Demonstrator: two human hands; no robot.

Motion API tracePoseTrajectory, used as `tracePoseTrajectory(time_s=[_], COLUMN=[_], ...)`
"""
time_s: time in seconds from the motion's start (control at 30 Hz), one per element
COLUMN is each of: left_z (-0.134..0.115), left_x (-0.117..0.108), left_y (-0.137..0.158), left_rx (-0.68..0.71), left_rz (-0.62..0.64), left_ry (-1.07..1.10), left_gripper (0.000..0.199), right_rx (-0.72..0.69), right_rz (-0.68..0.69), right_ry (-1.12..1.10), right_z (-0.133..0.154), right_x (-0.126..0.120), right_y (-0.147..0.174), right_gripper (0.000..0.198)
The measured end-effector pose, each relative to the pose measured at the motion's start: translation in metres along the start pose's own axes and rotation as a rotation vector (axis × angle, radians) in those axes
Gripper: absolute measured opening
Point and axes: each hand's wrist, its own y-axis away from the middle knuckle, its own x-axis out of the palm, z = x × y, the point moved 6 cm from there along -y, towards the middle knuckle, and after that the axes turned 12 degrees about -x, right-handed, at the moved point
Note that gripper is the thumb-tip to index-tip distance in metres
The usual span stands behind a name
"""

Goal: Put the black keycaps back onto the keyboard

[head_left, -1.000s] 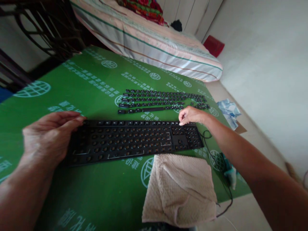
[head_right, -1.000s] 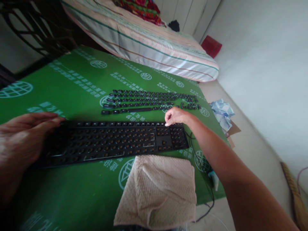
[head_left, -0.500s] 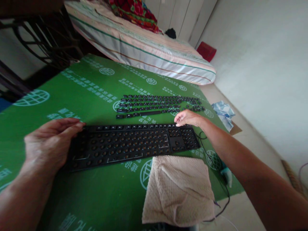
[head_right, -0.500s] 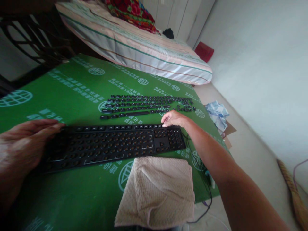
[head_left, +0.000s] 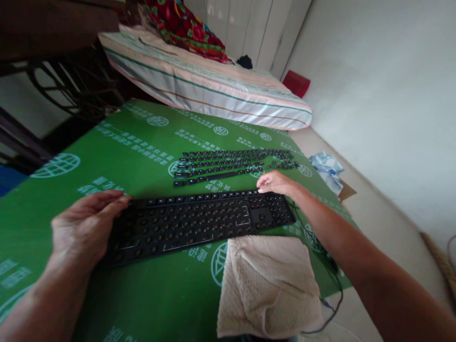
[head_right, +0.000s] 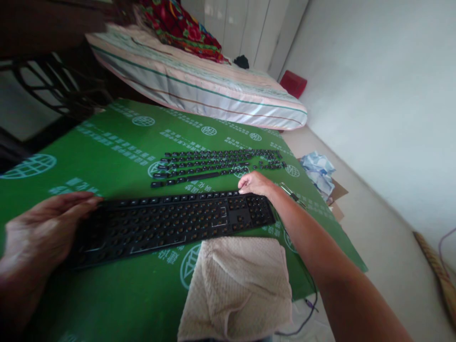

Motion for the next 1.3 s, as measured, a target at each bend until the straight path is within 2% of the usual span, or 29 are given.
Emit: tracePoseTrajectory(time_s=[0.1, 0.23, 0.33, 0.43, 0.6, 0.73, 0.8, 1.3], left_z=[-0.001, -0.002, 0.004, 0.008, 0.006, 0.009, 0.011, 0.015], left_x=[0.0, -0.001, -0.002, -0.002, -0.004, -0.003, -0.003, -0.007], left_y=[0.0, 0.0, -0.005, -0.01, -0.009, -0.01, -0.012, -0.019], left_rx=[-0.005, -0.012, -0.042, -0.051, -0.046, -0.083, -0.085, -0.05], left_rz=[0.006, 0.017, 0.04, 0.073, 0.075, 0.135, 0.151, 0.155], left_ry=[-0.011, -0.024, -0.009, 0.008, -0.008, 0.034, 0.057, 0.034], left_gripper=[0.037, 0.033, 0.035, 0.037, 0.034, 0.031, 0.03, 0.031], right_rx=[-0.021, -0.054, -0.082, -0.12, -0.15, -0.136, -0.13, -0.133], right_rz=[-0.095, -0.363, -0.527, -0.594, -0.607, -0.541, -0.508, -0.53], right_ry=[0.057, 0.21, 0.337, 0.428, 0.582, 0.838, 0.896, 0.919], right_z=[0.001, 0.008, 0.017, 0.025, 0.032, 0.036, 0.036, 0.041], right_x=[-0.002, -0.003, 0.01, 0.033, 0.055, 0.06, 0.062, 0.066], right_y=[0.004, 0.034, 0.067, 0.089, 0.091, 0.084, 0.083, 0.084], right_gripper=[0.021, 0.017, 0.021, 0.025, 0.035, 0.04, 0.039, 0.039])
